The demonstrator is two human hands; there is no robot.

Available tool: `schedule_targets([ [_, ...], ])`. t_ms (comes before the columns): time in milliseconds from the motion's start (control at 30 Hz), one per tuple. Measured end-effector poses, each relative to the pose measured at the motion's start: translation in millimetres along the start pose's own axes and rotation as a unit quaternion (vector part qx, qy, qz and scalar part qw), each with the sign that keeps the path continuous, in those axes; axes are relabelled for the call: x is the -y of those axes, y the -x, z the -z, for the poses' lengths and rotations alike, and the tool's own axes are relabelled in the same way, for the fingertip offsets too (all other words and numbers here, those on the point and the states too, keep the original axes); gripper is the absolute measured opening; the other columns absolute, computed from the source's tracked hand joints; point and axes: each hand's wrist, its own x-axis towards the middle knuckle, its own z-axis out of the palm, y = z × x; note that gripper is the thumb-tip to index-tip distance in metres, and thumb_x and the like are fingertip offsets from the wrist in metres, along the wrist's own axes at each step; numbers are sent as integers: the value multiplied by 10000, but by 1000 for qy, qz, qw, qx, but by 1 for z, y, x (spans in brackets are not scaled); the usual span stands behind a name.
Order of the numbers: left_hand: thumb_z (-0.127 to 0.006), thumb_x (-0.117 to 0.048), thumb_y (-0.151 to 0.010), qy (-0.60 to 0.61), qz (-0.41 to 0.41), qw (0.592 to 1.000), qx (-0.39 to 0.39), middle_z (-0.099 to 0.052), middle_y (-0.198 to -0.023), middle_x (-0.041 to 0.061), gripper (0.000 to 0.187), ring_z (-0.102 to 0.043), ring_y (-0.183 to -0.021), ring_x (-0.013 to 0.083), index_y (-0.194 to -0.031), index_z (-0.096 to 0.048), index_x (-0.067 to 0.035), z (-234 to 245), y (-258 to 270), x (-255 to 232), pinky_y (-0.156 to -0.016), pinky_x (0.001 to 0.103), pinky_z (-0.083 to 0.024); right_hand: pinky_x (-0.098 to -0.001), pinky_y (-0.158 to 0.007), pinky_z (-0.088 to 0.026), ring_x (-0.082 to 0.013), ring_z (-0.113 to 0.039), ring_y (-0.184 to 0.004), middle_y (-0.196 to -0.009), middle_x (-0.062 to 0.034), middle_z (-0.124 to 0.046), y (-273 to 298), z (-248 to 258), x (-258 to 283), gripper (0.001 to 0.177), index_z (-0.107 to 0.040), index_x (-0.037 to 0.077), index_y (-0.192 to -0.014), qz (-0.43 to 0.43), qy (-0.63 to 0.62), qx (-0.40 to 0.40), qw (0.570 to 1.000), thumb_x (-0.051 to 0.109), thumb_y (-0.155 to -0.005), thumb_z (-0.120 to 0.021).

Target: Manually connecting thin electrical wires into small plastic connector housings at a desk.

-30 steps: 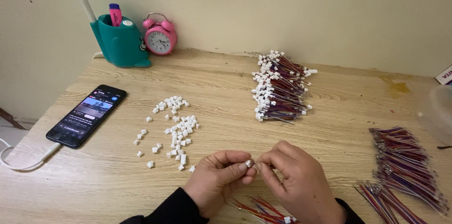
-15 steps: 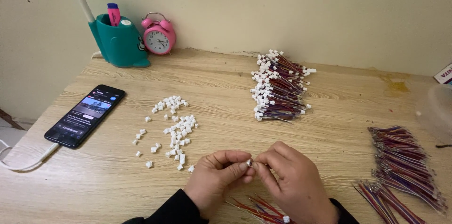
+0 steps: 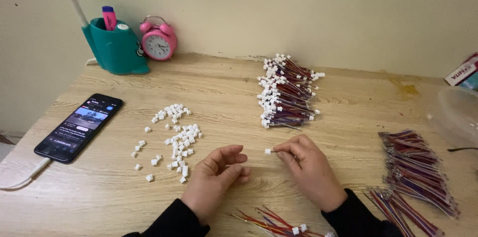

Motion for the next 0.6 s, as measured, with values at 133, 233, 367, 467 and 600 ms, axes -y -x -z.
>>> schedule_targets([
  [133,-614,50,-858,-138,5,990,-26,-725,-1015,124,314,-696,-770,190,-1144,-699,-46,-6,7,-7,-760,292,-630,-320,-789,-432,-184,-552,-883,-835,-11,-628,-6,-5,-22,195,-783,141,-939,-15,99,8,995,267,-856,-660],
  [233,-675,1,-837,-222,-7,975,5,-752,-968,57,267,-684,-827,100,-1081,-724,-94,-6,10,-2,-770,221,-588,-317,-765,-418,-188,-504,-903,-850,-2,-623,-6,-9,-35,250,-759,183,-1055,-55,166,49,983,293,-860,-647],
  [367,-676,19,-831,-219,-30,974,42,-754,-990,59,276,-685,-917,99,-1086,-713,-80,-4,9,2,-835,208,-550,-353,-772,-408,-230,-510,-916,-917,-10,-630,-2,-6,-43,289,-738,184,-1122,62,187,12,980,304,-874,-651],
  [467,-662,15,-837,-228,-34,972,46,-757,-989,56,268,-689,-917,101,-1087,-708,-71,-5,12,1,-834,212,-561,-388,-813,-415,-221,-556,-934,-981,-11,-663,5,19,-8,306,-734,211,-1099,80,184,96,975,379,-866,-629],
  [600,-681,-44,-825,-277,-76,956,60,-765,-955,14,252,-694,-877,79,-1067,-710,-105,-5,12,3,-850,203,-554,-291,-777,-511,-95,-627,-881,-940,86,-675,21,47,30,296,-745,249,-877,25,124,387,913,491,-720,-811],
])
